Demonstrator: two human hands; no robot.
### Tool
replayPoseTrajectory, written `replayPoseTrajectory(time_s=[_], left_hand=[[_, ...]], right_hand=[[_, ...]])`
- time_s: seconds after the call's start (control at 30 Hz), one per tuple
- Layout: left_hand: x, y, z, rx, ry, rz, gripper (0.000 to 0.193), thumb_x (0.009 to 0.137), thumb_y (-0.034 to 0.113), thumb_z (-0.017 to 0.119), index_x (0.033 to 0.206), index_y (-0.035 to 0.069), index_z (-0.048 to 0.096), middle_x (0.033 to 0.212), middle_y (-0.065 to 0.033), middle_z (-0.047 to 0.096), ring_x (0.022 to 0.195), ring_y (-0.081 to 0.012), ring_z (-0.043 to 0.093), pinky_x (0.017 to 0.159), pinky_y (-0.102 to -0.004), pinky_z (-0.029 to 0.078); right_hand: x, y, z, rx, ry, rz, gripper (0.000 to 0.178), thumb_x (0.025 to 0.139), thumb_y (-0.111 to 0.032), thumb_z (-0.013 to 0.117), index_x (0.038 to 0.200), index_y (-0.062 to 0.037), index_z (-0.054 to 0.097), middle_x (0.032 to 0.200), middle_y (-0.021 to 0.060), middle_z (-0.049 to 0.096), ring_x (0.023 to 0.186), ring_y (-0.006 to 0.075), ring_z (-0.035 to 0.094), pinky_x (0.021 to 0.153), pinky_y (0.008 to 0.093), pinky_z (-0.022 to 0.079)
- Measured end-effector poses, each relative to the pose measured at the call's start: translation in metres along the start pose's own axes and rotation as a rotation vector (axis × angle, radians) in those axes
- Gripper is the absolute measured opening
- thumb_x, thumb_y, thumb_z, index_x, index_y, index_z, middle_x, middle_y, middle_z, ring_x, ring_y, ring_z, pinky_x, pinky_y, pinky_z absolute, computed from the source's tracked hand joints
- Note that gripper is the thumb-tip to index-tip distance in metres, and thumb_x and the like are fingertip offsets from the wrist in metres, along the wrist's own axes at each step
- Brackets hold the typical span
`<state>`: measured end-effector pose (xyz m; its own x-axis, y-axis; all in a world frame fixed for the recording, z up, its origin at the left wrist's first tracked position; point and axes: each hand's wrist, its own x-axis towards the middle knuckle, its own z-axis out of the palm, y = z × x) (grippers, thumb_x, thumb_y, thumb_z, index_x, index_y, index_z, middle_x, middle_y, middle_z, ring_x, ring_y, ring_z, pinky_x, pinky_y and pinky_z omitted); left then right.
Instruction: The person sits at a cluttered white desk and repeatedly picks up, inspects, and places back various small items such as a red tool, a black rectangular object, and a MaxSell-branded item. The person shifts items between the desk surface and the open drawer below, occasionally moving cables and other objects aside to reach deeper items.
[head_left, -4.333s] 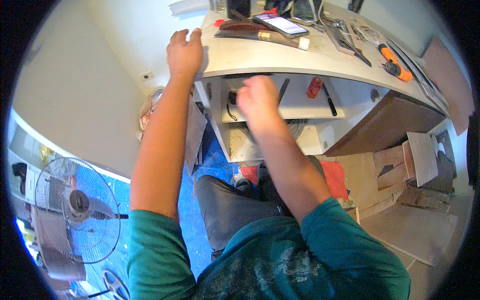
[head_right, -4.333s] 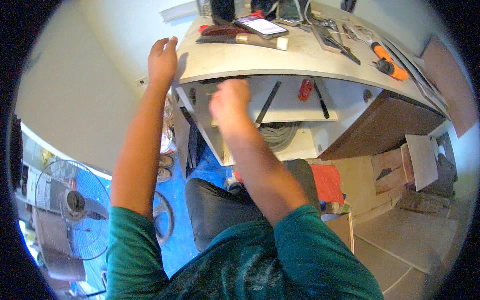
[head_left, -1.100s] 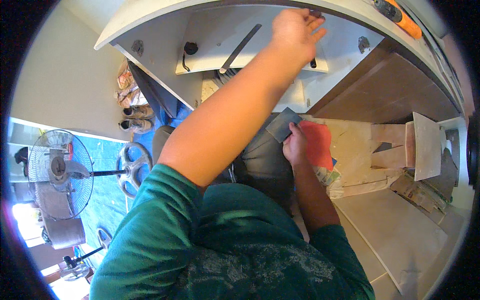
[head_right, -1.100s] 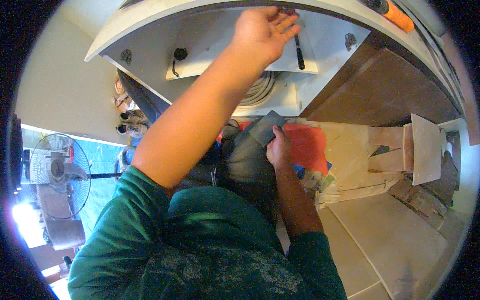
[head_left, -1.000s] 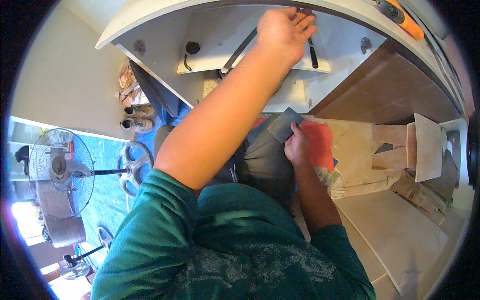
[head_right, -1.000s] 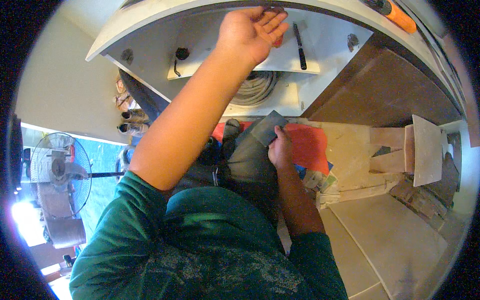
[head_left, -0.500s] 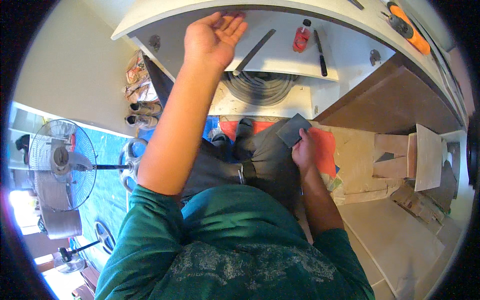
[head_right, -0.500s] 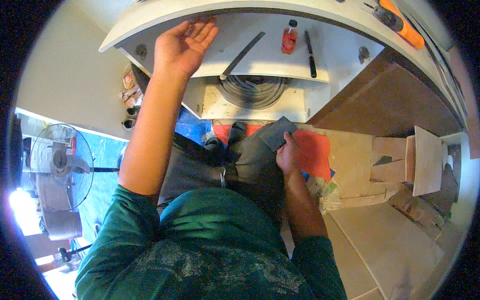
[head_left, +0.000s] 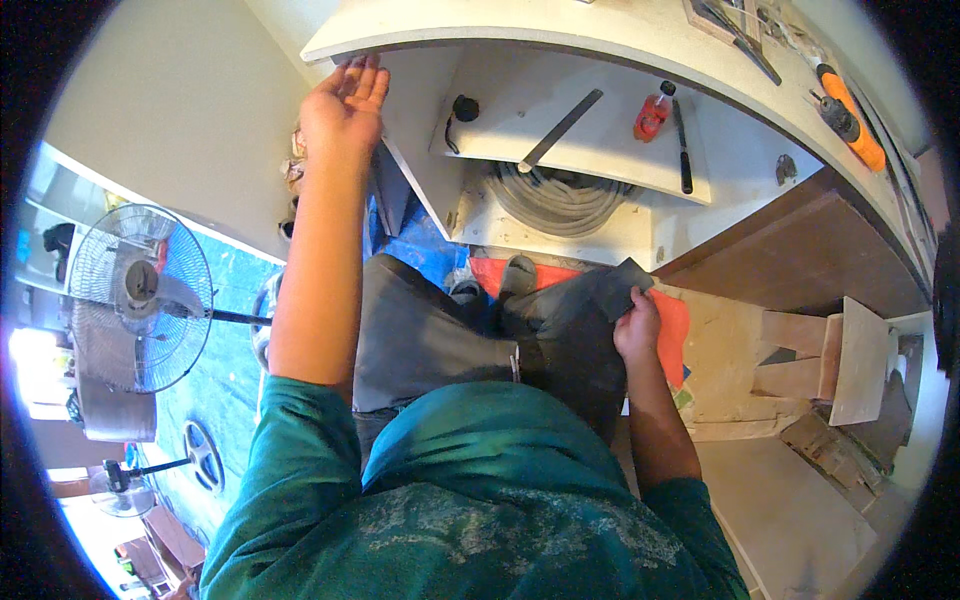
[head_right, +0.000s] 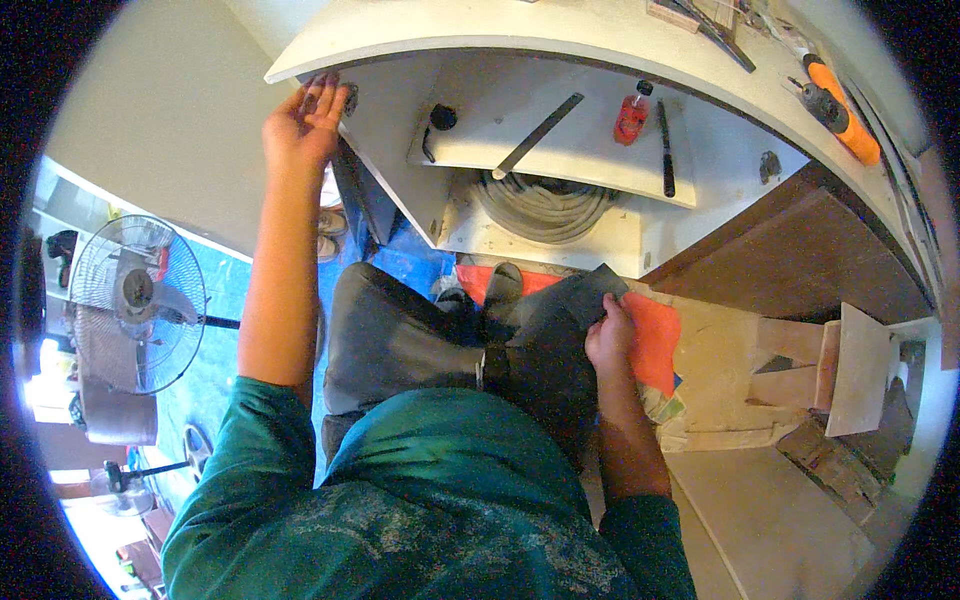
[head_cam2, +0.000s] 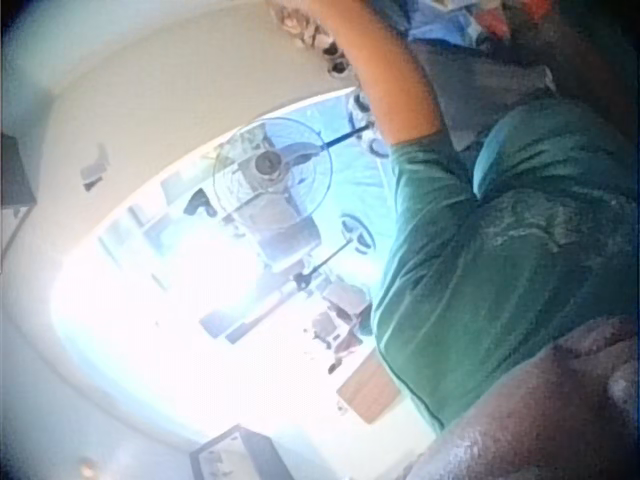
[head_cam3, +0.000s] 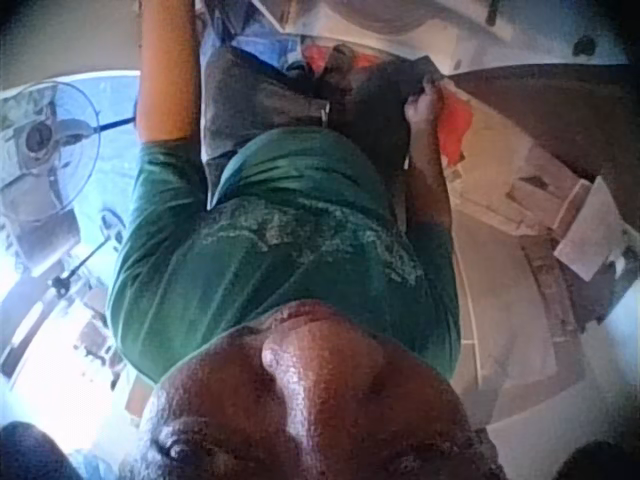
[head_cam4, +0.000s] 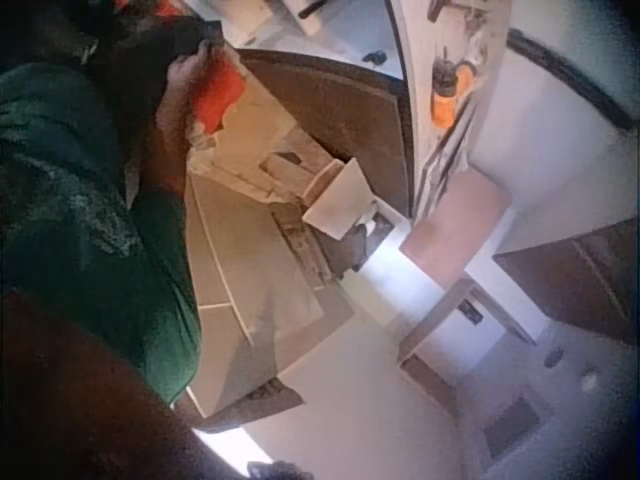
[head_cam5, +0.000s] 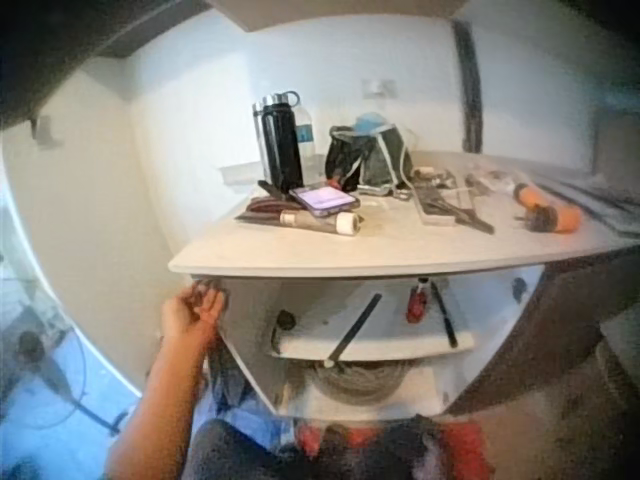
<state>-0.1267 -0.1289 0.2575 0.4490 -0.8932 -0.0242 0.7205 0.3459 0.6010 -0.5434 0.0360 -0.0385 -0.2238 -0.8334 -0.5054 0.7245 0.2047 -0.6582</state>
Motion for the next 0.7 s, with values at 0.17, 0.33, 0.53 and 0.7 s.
replayPoseTrajectory(time_s=[0.17, 0.33, 0.53, 0.7], left_hand=[[-0.03, -0.029, -0.003, 0.791, -0.113, 0.514, 0.054, 0.093, 0.018, 0.054, 0.139, -0.004, 0.035, 0.142, -0.0235, 0.04, 0.128, -0.0386, 0.044, 0.107, -0.0485, 0.035], [-0.038, -0.087, -0.004, 1.75, -0.421, 1.249, 0.074, 0.086, 0.038, 0.059, 0.141, -0.003, 0.032, 0.144, -0.0301, 0.03, 0.137, -0.0435, 0.025, 0.113, -0.0554, 0.015], [-0.039, -0.121, 0.013, 1.851, -0.607, 1.28, 0.085, 0.084, 0.042, 0.059, 0.143, -0.008, 0.024, 0.146, -0.0329, 0.024, 0.138, -0.0492, 0.018, 0.113, -0.058, 0.01], [-0.067, -0.165, 0.043, 1.73, -0.682, 1.218, 0.081, 0.08, 0.033, 0.059, 0.144, -0.003, 0.026, 0.147, -0.0282, 0.028, 0.139, -0.0437, 0.021, 0.112, -0.06, 0.012]], right_hand=[[0.007, 0.004, -0.004, 0.042, 0.014, -0.01, 0.016, 0.093, -0.011, 0.053, 0.108, -0.0053, 0.056, 0.107, 0.0081, 0.064, 0.1, 0.0219, 0.062, 0.091, 0.0364, 0.049], [0.004, 0.005, 0.006, 0.028, -0.143, -0.06, 0.016, 0.091, -0.013, 0.057, 0.107, -0.0102, 0.057, 0.1, 0.003, 0.064, 0.09, 0.0167, 0.062, 0.076, 0.0297, 0.049], [-0.001, 0.002, 0.007, 0.009, -0.035, -0.025, 0.011, 0.091, -0.013, 0.058, 0.102, -0.011, 0.058, 0.092, 0.0008, 0.064, 0.082, 0.015, 0.064, 0.069, 0.0265, 0.051], [-0.003, -0.001, 0.013, -0.019, -0.057, -0.036, 0.011, 0.091, -0.015, 0.058, 0.102, -0.0116, 0.058, 0.092, 0.0, 0.065, 0.081, 0.0144, 0.063, 0.067, 0.0259, 0.05]])
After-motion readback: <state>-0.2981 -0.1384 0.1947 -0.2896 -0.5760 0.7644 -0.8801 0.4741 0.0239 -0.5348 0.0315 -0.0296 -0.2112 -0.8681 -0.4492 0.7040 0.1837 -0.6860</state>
